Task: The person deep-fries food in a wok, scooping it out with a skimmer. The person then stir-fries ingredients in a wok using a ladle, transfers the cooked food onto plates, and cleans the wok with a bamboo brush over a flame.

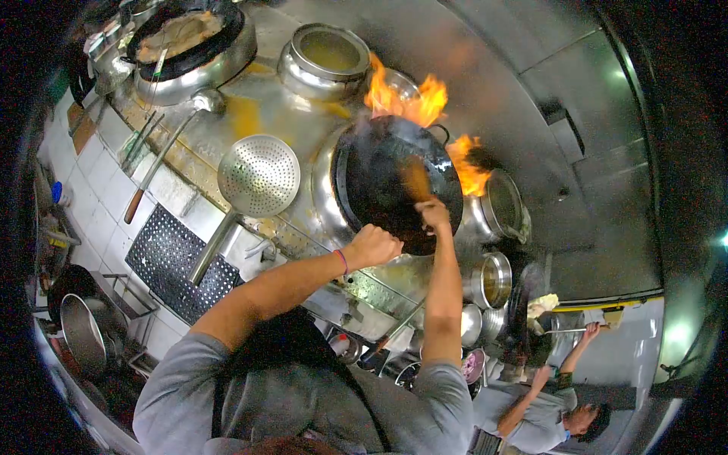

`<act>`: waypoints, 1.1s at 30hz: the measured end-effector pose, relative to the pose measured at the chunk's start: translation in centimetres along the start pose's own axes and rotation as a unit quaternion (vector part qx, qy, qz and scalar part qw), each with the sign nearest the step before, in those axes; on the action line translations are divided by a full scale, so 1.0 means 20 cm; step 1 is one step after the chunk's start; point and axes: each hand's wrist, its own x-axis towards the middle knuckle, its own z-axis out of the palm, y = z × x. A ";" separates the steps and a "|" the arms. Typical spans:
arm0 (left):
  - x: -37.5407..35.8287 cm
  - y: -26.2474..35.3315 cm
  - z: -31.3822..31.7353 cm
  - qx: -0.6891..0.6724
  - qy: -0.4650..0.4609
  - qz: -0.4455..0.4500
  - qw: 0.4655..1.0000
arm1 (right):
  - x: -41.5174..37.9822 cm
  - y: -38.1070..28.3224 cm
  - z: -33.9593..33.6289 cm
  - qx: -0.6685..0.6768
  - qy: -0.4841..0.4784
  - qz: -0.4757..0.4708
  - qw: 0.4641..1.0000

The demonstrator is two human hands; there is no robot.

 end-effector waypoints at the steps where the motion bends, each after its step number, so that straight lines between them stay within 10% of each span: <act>1: -0.01 0.00 0.03 -0.002 0.013 -0.004 1.000 | 0.07 0.08 0.08 -0.091 0.232 -0.004 0.969; 2: 0.01 -0.01 0.03 -0.001 0.029 -0.010 1.000 | 0.12 0.09 0.14 -0.176 0.450 -0.013 0.875; 3: 0.01 -0.02 0.02 0.002 0.032 -0.012 0.999 | 0.13 0.04 0.15 -0.175 0.451 -0.017 0.875; 7: 0.01 -0.01 0.03 0.009 0.035 -0.003 0.999 | -0.10 -0.22 0.29 0.046 0.019 -0.121 0.991; 10: 0.02 -0.01 0.02 -0.002 0.041 -0.001 0.999 | -0.13 -0.20 0.18 0.242 -0.206 -0.171 0.933; 13: 0.01 -0.01 0.06 -0.008 0.045 -0.012 0.999 | -0.04 -0.16 0.08 0.049 0.028 -0.010 0.998; 14: 0.01 -0.01 0.07 -0.014 0.060 -0.019 0.998 | 0.00 -0.14 0.13 -0.050 0.290 0.030 0.955; 16: 0.02 -0.02 0.05 -0.006 0.070 -0.018 0.997 | 0.15 -0.11 0.20 0.050 0.410 0.113 0.904; 19: 0.00 -0.01 0.05 -0.010 0.063 -0.010 0.998 | -0.06 -0.22 0.22 -0.060 0.169 -0.019 0.984; 22: 0.01 -0.01 0.03 -0.014 0.058 -0.009 0.998 | -0.15 -0.18 0.17 0.192 -0.214 -0.136 0.948; 26: 0.02 -0.01 0.03 -0.026 0.032 -0.019 0.999 | -0.04 0.00 -0.01 0.055 -0.044 -0.045 0.996; 28: 0.01 0.00 0.03 -0.013 0.049 -0.014 0.999 | 0.00 0.08 0.12 -0.121 0.409 -0.010 0.904; 31: 0.01 -0.02 0.06 0.002 0.082 -0.003 0.997 | 0.00 0.04 0.16 -0.080 0.326 0.023 0.942; 33: 0.01 -0.01 0.08 -0.002 0.097 0.017 0.995 | -0.09 0.01 0.21 -0.017 0.062 -0.079 0.995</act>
